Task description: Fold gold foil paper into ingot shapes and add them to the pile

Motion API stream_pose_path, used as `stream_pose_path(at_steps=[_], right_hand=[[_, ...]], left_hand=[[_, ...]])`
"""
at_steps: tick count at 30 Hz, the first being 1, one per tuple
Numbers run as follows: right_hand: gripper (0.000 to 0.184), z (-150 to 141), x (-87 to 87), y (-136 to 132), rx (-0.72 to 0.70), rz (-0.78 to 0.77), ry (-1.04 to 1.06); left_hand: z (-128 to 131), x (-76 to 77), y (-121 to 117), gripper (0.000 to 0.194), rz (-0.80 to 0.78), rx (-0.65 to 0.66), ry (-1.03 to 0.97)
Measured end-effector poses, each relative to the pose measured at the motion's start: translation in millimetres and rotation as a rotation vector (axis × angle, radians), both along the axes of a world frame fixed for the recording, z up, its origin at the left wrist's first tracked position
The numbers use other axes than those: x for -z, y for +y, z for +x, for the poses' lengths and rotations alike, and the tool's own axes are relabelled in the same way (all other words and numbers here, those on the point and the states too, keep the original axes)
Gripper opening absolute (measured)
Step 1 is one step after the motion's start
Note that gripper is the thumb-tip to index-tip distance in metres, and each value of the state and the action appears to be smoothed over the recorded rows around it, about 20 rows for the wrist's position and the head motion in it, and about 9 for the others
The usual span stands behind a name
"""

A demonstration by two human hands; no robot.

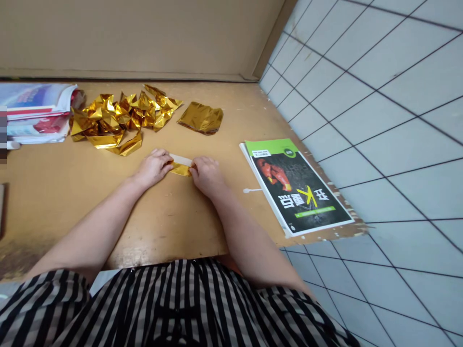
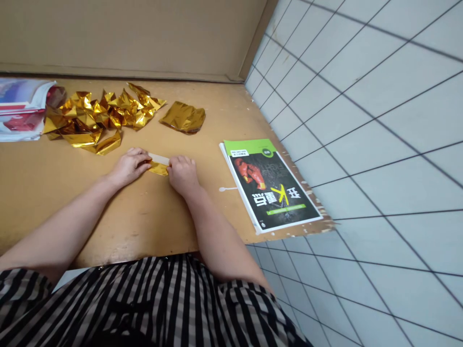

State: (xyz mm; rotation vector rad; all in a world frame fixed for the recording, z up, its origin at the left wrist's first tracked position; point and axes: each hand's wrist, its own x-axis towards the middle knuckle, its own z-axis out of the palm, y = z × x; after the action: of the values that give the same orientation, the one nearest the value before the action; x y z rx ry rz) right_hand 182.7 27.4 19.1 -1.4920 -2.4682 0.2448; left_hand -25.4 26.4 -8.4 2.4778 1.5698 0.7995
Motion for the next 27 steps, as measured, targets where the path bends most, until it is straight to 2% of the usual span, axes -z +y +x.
stream_pose_path(at_steps=[7,12,16,21,27], right_hand=[[0.021,5.5,-6.6,5.1,0.066,-0.001,-0.043],[0.023,8.7,-8.8,10.6,0.108,-0.042,-0.014],[0.023,9.1,-4.0,15.0,0.112,-0.037,0.035],[0.021,10.8,3.5,21.9,0.187,-0.036,0.096],[0.019,14.2,2.2,28.4,0.222,-0.119,0.139]], left_hand=[[14.6,-0.2,-3.7,0.019,0.035,-0.016,0.089],[22.3,-4.9,-4.5,0.026,-0.002,-0.001,0.145],[20.8,-3.3,3.1,0.021,-0.026,-0.052,0.06],[19.5,-2.9,13.0,0.011,-0.086,-0.114,-0.054],[15.7,-9.0,19.2,0.015,-0.175,-0.174,-0.125]])
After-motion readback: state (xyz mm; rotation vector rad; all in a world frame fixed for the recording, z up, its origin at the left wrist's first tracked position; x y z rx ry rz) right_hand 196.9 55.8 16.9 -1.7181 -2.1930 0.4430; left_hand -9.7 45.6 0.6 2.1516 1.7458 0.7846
